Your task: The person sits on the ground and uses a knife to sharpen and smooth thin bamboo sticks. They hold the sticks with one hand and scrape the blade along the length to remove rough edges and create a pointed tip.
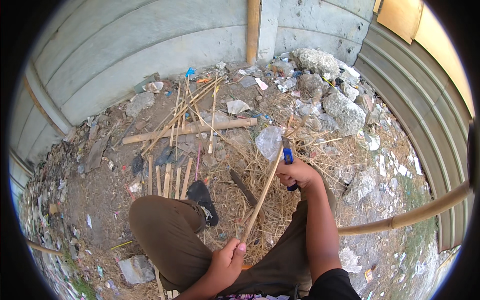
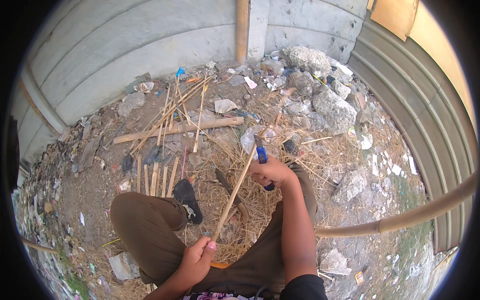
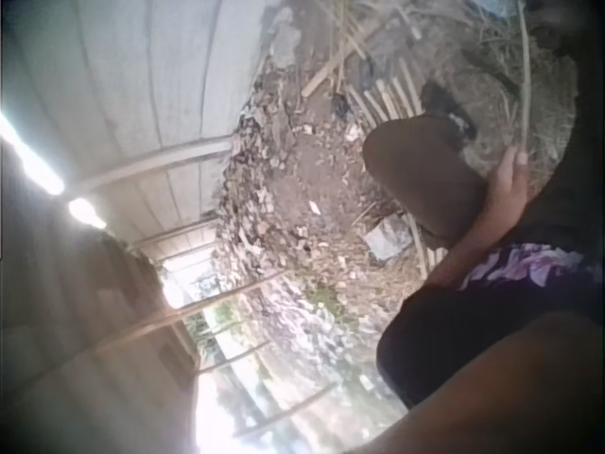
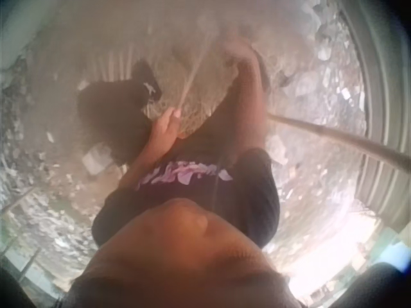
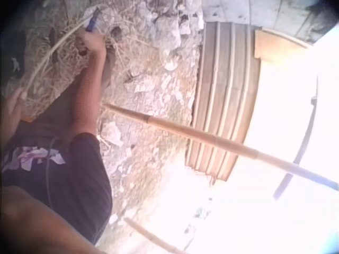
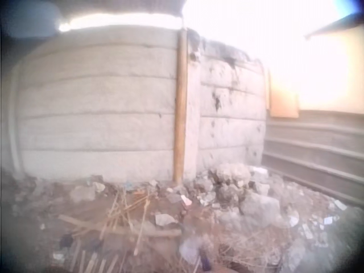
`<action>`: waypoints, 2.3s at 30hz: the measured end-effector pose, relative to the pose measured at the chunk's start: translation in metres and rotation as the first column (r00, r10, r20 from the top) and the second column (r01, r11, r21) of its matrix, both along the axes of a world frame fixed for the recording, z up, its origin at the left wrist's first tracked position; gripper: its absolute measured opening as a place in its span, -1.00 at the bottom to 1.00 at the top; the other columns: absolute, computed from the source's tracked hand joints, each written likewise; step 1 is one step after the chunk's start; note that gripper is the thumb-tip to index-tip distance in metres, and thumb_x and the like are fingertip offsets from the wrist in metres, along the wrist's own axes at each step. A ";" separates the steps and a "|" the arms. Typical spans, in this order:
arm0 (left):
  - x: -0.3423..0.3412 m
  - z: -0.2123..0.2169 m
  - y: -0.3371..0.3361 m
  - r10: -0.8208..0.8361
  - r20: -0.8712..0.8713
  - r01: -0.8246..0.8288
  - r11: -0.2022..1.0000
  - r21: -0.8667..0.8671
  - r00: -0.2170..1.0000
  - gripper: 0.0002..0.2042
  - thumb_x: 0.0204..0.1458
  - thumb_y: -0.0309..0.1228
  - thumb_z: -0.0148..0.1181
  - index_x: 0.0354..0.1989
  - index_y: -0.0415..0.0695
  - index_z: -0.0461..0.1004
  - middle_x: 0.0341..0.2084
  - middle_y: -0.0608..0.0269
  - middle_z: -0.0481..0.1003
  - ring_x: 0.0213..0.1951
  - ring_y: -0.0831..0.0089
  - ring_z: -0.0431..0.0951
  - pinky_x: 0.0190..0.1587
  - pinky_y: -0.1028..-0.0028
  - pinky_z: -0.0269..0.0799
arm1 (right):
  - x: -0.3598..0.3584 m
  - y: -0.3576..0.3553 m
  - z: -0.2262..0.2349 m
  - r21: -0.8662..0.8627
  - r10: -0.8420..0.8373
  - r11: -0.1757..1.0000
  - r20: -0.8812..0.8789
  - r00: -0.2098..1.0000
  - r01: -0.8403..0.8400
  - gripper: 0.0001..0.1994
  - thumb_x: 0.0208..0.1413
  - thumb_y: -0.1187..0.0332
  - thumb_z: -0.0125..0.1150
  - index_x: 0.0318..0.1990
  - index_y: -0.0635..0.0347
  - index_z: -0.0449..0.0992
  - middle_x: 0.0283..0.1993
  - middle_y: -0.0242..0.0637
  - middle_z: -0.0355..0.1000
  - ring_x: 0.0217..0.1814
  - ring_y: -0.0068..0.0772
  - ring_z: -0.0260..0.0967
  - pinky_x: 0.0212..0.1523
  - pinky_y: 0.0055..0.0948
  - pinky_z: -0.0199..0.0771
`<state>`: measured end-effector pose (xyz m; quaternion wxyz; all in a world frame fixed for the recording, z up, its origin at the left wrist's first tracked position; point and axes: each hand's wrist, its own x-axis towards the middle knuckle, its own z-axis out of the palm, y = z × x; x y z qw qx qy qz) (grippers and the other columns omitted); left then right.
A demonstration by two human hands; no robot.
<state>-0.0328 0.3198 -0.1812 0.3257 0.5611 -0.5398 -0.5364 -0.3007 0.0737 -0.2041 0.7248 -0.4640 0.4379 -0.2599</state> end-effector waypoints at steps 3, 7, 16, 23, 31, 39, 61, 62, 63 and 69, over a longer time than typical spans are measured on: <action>0.003 0.002 -0.006 0.096 -0.262 -0.056 0.986 0.157 0.960 -0.75 0.40 -0.28 -0.03 -0.26 -0.21 0.41 -0.64 0.41 0.35 -0.56 0.71 0.32 -0.51 0.54 0.25 | 0.027 0.018 -0.013 -0.509 -0.247 0.860 -0.368 0.896 0.028 -0.76 0.11 0.29 0.28 -0.53 0.21 0.49 -0.67 -0.35 0.35 -0.72 -0.46 0.16 -0.62 -0.38 0.23; 0.007 -0.005 -0.014 0.192 -0.124 -0.185 0.981 0.063 0.974 -0.73 0.42 -0.26 -0.06 -0.22 -0.21 0.41 -0.64 0.44 0.32 -0.55 0.73 0.28 -0.49 0.58 0.21 | 0.086 0.072 -0.021 -0.743 -0.404 0.624 -0.572 0.714 -0.242 -0.83 0.05 0.27 0.29 -0.50 0.12 0.56 -0.62 -0.19 0.46 -0.60 -0.23 0.46 -0.49 -0.28 0.48; 0.013 0.012 -0.015 0.209 -0.435 -0.055 0.939 0.339 0.876 -0.70 0.45 -0.19 -0.15 -0.30 -0.12 0.26 -0.66 0.51 0.08 -0.70 0.74 -0.01 -0.67 0.60 -0.10 | 0.101 0.072 -0.021 -0.922 -0.713 0.289 -0.386 0.585 -0.256 -0.77 0.01 0.33 0.33 -0.61 0.10 0.46 -0.66 -0.21 0.42 -0.65 -0.11 0.44 -0.56 -0.21 0.47; -0.003 0.011 -0.010 0.187 -0.531 0.112 0.870 0.481 0.827 -0.68 0.44 -0.14 -0.17 -0.32 -0.09 0.24 -0.65 0.49 0.05 -0.70 0.72 -0.01 -0.68 0.59 -0.10 | 0.057 0.015 -0.005 -0.789 -0.754 0.614 -0.591 0.286 -0.011 -0.79 0.01 0.22 0.24 -0.43 0.13 0.69 -0.47 -0.03 0.56 -0.41 0.06 0.57 -0.34 -0.08 0.57; -0.003 0.000 -0.010 0.166 -0.393 0.001 0.920 0.391 0.904 -0.71 0.44 -0.21 -0.12 -0.30 -0.13 0.28 -0.67 0.52 0.13 -0.69 0.74 0.07 -0.68 0.60 -0.01 | 0.039 -0.011 -0.024 -0.488 -0.478 0.851 -0.573 0.665 0.191 -0.74 0.03 0.26 0.22 -0.50 0.32 0.57 -0.56 -0.11 0.50 -0.51 -0.09 0.50 -0.40 -0.13 0.50; 0.011 -0.010 -0.016 0.267 -0.109 -0.263 0.963 0.052 0.957 -0.78 0.37 -0.29 0.06 -0.26 -0.18 0.42 -0.66 0.48 0.31 -0.64 0.76 0.20 -0.60 0.62 0.08 | 0.099 0.078 -0.022 -0.709 -0.366 0.663 -0.587 0.722 -0.241 -0.78 0.03 0.27 0.27 -0.57 0.16 0.54 -0.63 -0.20 0.48 -0.62 -0.12 0.49 -0.52 -0.16 0.48; 0.011 -0.003 -0.013 0.323 -0.443 -0.082 0.873 0.481 0.837 -0.85 0.37 -0.39 -0.01 -0.14 -0.23 0.37 -0.61 0.30 0.30 -0.65 0.56 0.26 -0.58 0.48 0.21 | 0.040 -0.022 -0.050 -0.156 -0.279 0.960 -0.424 0.862 0.234 -0.79 0.07 0.35 0.23 -0.46 0.35 0.52 -0.61 -0.18 0.46 -0.63 -0.27 0.42 -0.50 -0.22 0.46; 0.013 0.008 -0.018 0.324 -0.532 -0.028 0.871 0.490 0.782 -0.86 0.38 -0.40 -0.04 -0.09 -0.23 0.34 -0.51 0.44 0.21 -0.57 0.73 0.13 -0.53 0.65 0.14 | 0.035 -0.018 -0.050 -0.086 -0.191 0.980 -0.150 0.970 0.180 -0.68 -0.01 0.25 0.33 -0.58 0.33 0.47 -0.67 -0.16 0.39 -0.66 -0.38 0.30 -0.51 -0.17 0.42; 0.015 0.010 -0.021 0.344 -0.552 -0.023 0.863 0.505 0.760 -0.86 0.38 -0.40 -0.03 -0.09 -0.23 0.35 -0.51 0.44 0.22 -0.57 0.73 0.13 -0.53 0.65 0.13 | 0.036 -0.012 -0.053 -0.233 -0.229 0.959 -0.294 0.928 0.162 -0.68 0.00 0.24 0.32 -0.59 0.33 0.47 -0.67 -0.12 0.40 -0.66 -0.33 0.32 -0.50 -0.17 0.43; 0.024 0.016 -0.022 0.386 -0.530 -0.143 0.886 0.441 0.755 -0.86 0.39 -0.37 -0.02 -0.13 -0.19 0.34 -0.51 0.44 0.20 -0.57 0.75 0.10 -0.58 0.70 -0.02 | 0.104 0.078 -0.027 -0.725 -0.398 0.643 -0.591 0.702 -0.246 -0.77 0.03 0.26 0.30 -0.54 0.19 0.52 -0.57 -0.08 0.48 -0.57 -0.02 0.48 -0.47 -0.14 0.50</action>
